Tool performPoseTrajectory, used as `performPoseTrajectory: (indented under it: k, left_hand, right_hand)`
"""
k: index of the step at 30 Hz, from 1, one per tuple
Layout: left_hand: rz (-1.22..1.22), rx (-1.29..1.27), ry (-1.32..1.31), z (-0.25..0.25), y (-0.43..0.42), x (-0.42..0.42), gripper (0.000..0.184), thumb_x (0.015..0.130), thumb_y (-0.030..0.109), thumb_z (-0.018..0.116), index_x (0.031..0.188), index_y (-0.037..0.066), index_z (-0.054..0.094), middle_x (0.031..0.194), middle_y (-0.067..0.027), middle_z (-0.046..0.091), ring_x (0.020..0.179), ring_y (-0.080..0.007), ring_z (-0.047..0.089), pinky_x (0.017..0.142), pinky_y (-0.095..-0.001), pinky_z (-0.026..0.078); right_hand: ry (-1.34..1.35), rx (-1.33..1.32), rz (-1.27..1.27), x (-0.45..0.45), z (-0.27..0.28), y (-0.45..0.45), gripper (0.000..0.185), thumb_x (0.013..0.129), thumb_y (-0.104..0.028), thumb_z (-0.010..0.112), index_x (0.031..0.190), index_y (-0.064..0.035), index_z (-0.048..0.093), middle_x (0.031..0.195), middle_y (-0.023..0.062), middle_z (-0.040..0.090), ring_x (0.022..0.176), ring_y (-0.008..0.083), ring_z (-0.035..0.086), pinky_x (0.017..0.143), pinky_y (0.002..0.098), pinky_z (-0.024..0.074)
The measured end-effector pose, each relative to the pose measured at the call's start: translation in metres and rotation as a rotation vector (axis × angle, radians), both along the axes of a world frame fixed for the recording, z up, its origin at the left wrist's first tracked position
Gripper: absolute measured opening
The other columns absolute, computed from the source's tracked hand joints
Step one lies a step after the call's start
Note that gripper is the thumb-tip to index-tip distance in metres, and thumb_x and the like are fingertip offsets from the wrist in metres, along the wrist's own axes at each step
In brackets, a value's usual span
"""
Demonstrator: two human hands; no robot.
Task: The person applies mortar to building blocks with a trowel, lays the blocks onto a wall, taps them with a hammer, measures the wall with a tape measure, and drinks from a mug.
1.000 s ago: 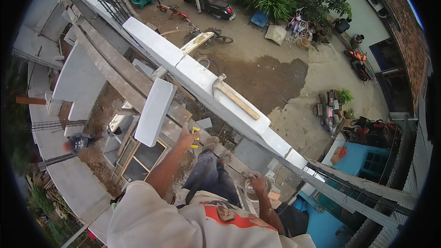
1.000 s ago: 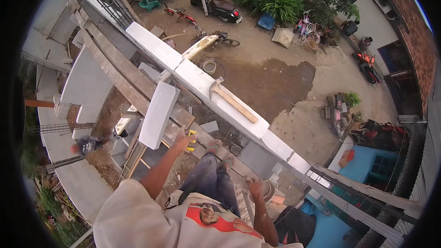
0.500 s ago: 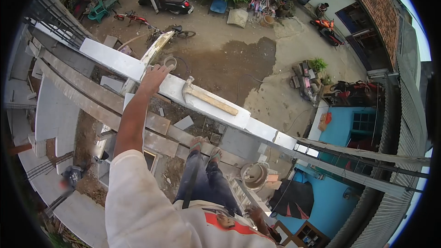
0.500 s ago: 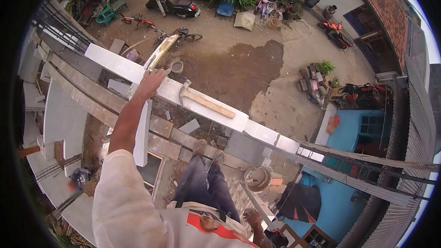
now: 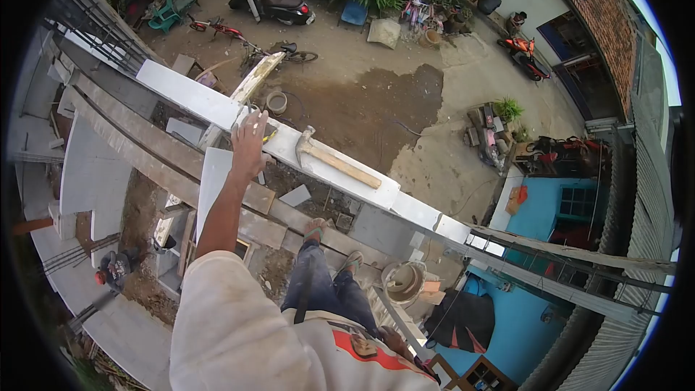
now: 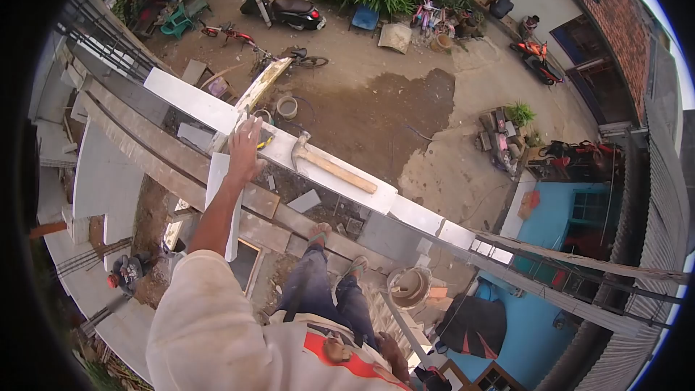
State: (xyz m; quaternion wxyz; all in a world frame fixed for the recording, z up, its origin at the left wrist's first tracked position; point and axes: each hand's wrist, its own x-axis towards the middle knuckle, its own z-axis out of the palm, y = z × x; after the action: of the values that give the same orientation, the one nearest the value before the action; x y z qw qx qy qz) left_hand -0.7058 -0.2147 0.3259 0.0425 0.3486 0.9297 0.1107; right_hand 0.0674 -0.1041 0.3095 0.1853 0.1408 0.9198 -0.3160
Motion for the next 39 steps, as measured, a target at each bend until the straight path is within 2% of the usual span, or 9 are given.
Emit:
performPoseTrajectory:
  k: [6, 9, 11, 15, 19, 27, 30, 32, 39]
  left_hand:
    - [0.715, -0.179, -0.737, -0.158, -0.117, 0.227, 0.094, 0.079, 0.027, 0.084, 0.155, -0.002, 0.037, 0.149, -0.0322, 0.046, 0.141, -0.0476, 0.045, 0.115, -0.0519, 0.043]
    - [0.591, -0.279, -1.076, -0.247, -0.162, 0.365, 0.061, 0.083, 0.045, 0.076, 0.122, -0.002, 0.073, 0.134, -0.0290, 0.066, 0.127, -0.0395, 0.065, 0.108, -0.0484, 0.050]
    - [0.901, -0.216, -1.321, -0.180, -0.144, 0.396, 0.058, 0.086, 0.042, 0.071, 0.123, -0.002, 0.073, 0.134, -0.0302, 0.066, 0.130, -0.0375, 0.063, 0.109, -0.0463, 0.049]
    - [0.252, -0.232, -0.930, -0.247, -0.156, 0.411, 0.044, 0.088, 0.039, 0.067, 0.103, -0.001, 0.077, 0.110, -0.0277, 0.073, 0.106, -0.0416, 0.071, 0.091, -0.0543, 0.056]
    - [0.711, 0.020, -0.716, -0.122, -0.119, 0.354, 0.042, 0.089, 0.033, 0.065, 0.113, -0.001, 0.073, 0.115, -0.0290, 0.072, 0.113, -0.0434, 0.069, 0.098, -0.0508, 0.054]
    - [0.695, 0.433, -0.687, -0.054, -0.059, 0.368, 0.051, 0.086, 0.022, 0.075, 0.126, -0.009, 0.067, 0.115, -0.0266, 0.074, 0.109, -0.0349, 0.072, 0.095, -0.0419, 0.055]
    - [0.701, 0.340, -1.010, -0.104, -0.056, 0.415, 0.051, 0.088, 0.027, 0.072, 0.127, -0.007, 0.068, 0.110, -0.0222, 0.075, 0.099, -0.0293, 0.071, 0.086, -0.0449, 0.054]
    - [0.019, -0.201, -0.950, -0.095, -0.039, 0.420, 0.053, 0.090, 0.028, 0.071, 0.131, -0.006, 0.066, 0.110, -0.0199, 0.074, 0.097, -0.0281, 0.070, 0.084, -0.0444, 0.054]
    - [-0.240, -0.409, -0.946, -0.053, 0.043, 0.394, 0.051, 0.093, 0.022, 0.070, 0.133, -0.009, 0.063, 0.117, -0.0216, 0.073, 0.104, -0.0290, 0.070, 0.090, -0.0411, 0.055]
  right_hand:
    - [-0.646, -0.147, 0.050, -0.083, -0.005, 0.056, 0.029, 0.089, -0.018, 0.072, 0.118, -0.0173, 0.078, 0.101, 0.0136, 0.078, 0.095, 0.0344, 0.076, 0.088, 0.0410, 0.0597]
    - [-0.288, -0.170, 0.233, -0.083, -0.011, 0.107, 0.026, 0.088, -0.018, 0.073, 0.113, -0.0130, 0.080, 0.102, 0.0142, 0.078, 0.096, 0.0311, 0.076, 0.088, 0.0415, 0.0588]
    - [-0.157, -0.317, -0.119, -0.076, -0.044, 0.138, 0.021, 0.086, -0.016, 0.075, 0.104, -0.0071, 0.081, 0.096, 0.0148, 0.078, 0.088, 0.0256, 0.076, 0.080, 0.0389, 0.0593]
    - [-0.326, -0.566, -0.675, -0.129, -0.037, 0.177, 0.036, 0.079, -0.016, 0.080, 0.112, -0.0028, 0.076, 0.083, 0.0148, 0.075, 0.079, 0.0212, 0.074, 0.071, 0.0376, 0.0586]
    - [0.006, 0.052, -0.061, -0.151, -0.041, 0.205, 0.047, 0.070, -0.005, 0.077, 0.116, -0.0070, 0.072, 0.080, 0.0132, 0.073, 0.079, 0.0243, 0.074, 0.073, 0.0397, 0.0580]
    - [-0.179, -0.078, -0.242, -0.064, -0.116, 0.237, 0.061, 0.070, -0.011, 0.076, 0.130, -0.0085, 0.065, 0.101, 0.0173, 0.074, 0.092, 0.0312, 0.074, 0.083, 0.0412, 0.0585]
    - [-0.232, -0.090, -0.498, -0.017, -0.070, 0.223, 0.025, 0.071, -0.017, 0.075, 0.092, -0.0044, 0.079, 0.092, 0.0232, 0.076, 0.087, 0.0386, 0.076, 0.077, 0.0431, 0.0614]
    - [-0.244, -0.027, -0.407, 0.043, -0.173, 0.217, 0.019, 0.072, -0.024, 0.074, 0.074, -0.0051, 0.077, 0.090, 0.0181, 0.077, 0.080, 0.0387, 0.075, 0.073, 0.0474, 0.0598]
    - [-0.243, -0.001, -0.816, 0.145, -0.121, 0.148, 0.024, 0.075, -0.021, 0.074, 0.088, -0.0011, 0.078, 0.090, 0.0245, 0.075, 0.083, 0.0425, 0.073, 0.075, 0.0488, 0.0589]
